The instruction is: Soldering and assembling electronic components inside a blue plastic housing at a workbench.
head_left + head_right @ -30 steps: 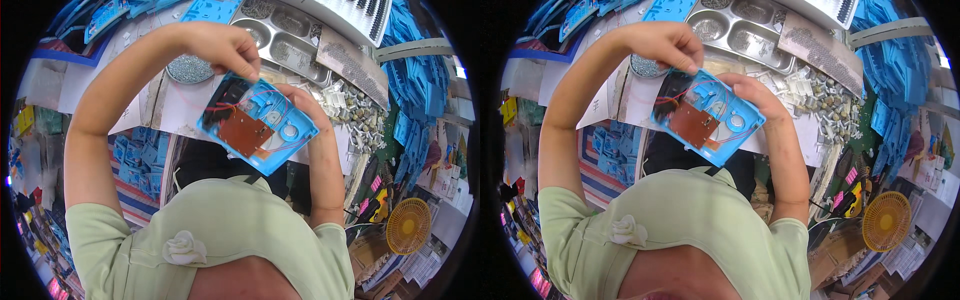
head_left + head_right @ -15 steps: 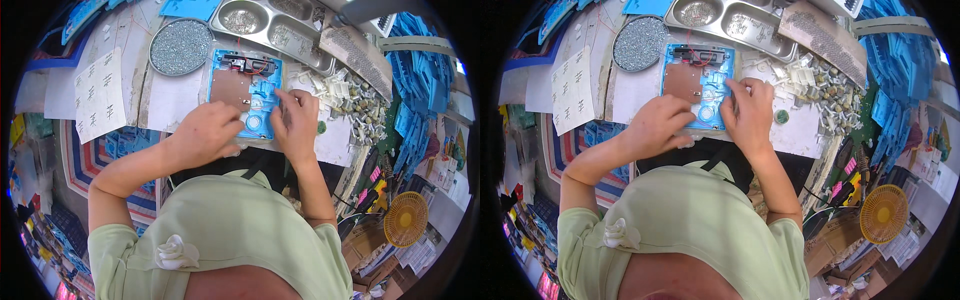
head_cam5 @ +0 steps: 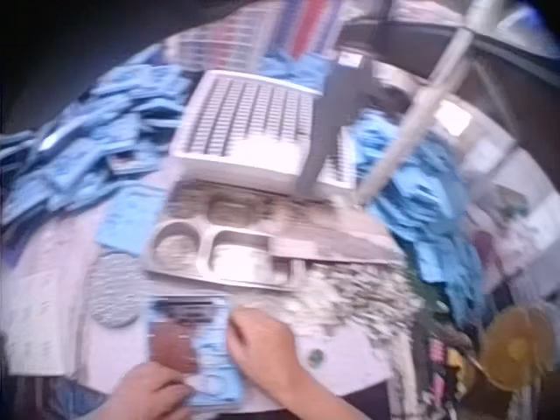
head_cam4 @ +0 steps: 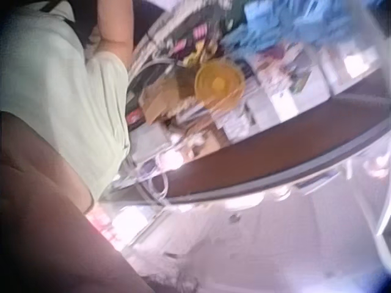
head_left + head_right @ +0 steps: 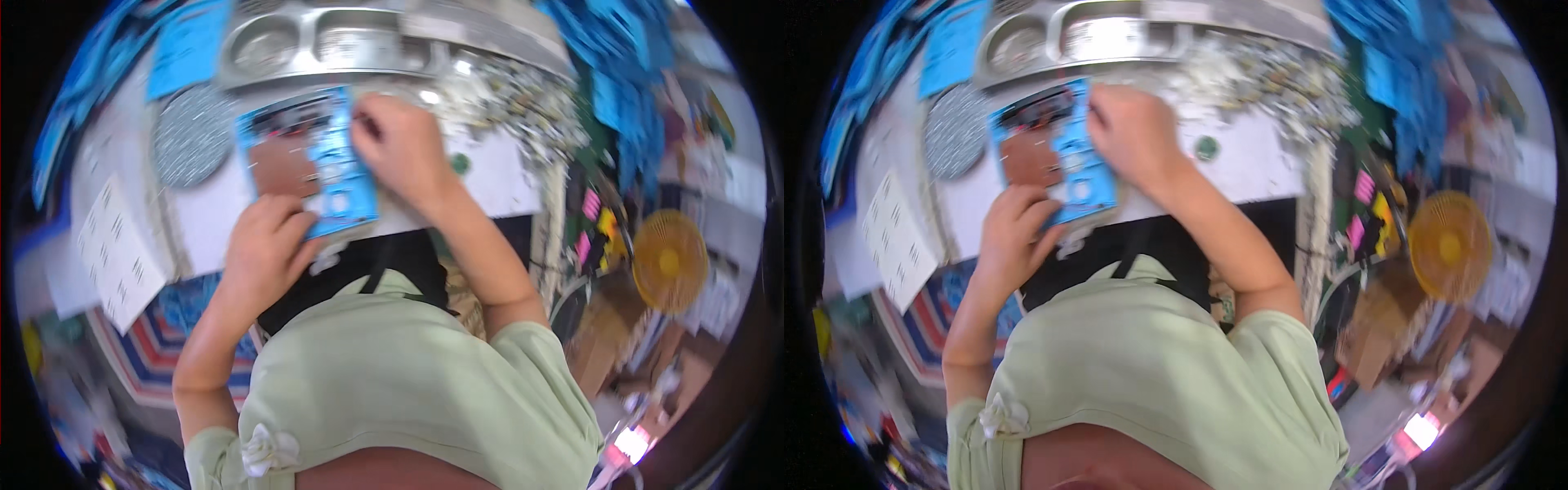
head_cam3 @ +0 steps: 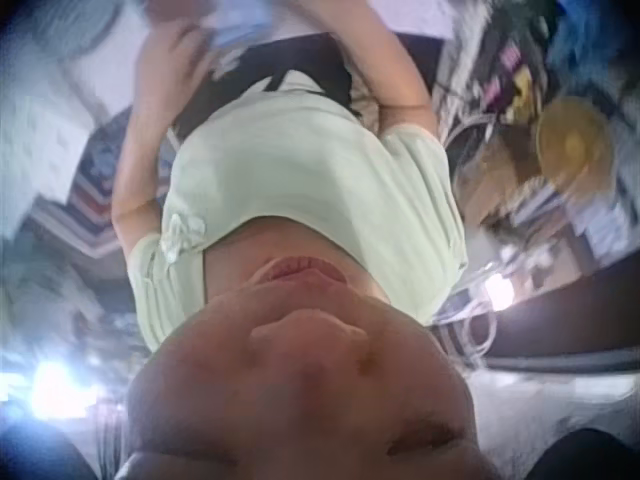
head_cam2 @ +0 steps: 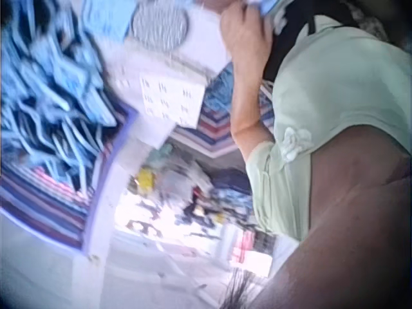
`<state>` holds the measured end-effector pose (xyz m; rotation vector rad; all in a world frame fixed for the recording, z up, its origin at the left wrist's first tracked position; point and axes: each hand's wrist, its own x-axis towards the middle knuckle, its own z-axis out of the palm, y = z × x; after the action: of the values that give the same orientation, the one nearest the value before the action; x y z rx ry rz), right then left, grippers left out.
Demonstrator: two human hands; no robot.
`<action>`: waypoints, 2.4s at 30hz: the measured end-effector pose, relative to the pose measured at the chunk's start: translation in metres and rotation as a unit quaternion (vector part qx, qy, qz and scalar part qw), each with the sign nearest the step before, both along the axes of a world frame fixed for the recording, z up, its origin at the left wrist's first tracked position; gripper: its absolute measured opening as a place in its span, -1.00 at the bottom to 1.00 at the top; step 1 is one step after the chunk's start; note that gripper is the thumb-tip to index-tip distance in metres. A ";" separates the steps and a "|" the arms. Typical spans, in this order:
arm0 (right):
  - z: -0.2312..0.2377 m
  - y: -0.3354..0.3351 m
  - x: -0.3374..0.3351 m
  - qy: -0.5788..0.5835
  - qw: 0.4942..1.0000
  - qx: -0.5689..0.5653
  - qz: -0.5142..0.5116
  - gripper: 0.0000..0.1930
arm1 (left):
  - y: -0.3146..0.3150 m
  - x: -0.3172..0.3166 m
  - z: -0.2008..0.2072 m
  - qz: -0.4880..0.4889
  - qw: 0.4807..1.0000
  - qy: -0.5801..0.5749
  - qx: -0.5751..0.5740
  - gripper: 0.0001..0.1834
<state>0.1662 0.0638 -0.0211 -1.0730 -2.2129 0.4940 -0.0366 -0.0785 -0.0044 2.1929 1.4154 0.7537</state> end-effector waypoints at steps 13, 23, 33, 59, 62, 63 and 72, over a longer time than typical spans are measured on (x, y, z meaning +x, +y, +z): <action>0.064 -0.086 0.051 0.432 0.764 -0.452 0.160 -0.70 | 0.010 0.036 0.008 -0.102 0.993 -0.049 0.027 -0.58; -0.001 -0.097 0.002 -0.005 0.985 0.076 0.154 -0.72 | -0.035 -0.016 -0.010 0.109 0.993 -0.032 0.028 -0.86; 0.006 -0.107 -0.039 -0.070 0.975 0.044 0.205 -0.80 | -0.076 -0.012 -0.033 0.054 0.995 0.009 -0.079 -0.86; 0.095 0.291 0.013 -0.012 0.955 0.294 -0.038 -0.83 | -0.033 -0.046 -0.026 0.028 0.991 -0.127 -0.040 -0.71; 0.093 0.336 -0.008 -0.036 0.900 0.431 0.047 -0.85 | -0.033 -0.046 -0.024 0.034 0.990 -0.127 -0.043 -0.71; 0.089 0.347 -0.010 -0.048 0.888 0.453 0.070 -0.84 | -0.032 -0.046 -0.025 0.035 0.990 -0.133 -0.044 -0.71; 0.103 0.368 0.053 0.375 0.925 0.034 -0.046 -0.69 | -0.031 -0.045 -0.025 0.040 0.989 -0.135 -0.047 -0.70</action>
<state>0.2195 0.4322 0.0818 -0.7672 -1.4844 0.6491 -0.0811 -0.1095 -0.0293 1.8901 1.3759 0.9520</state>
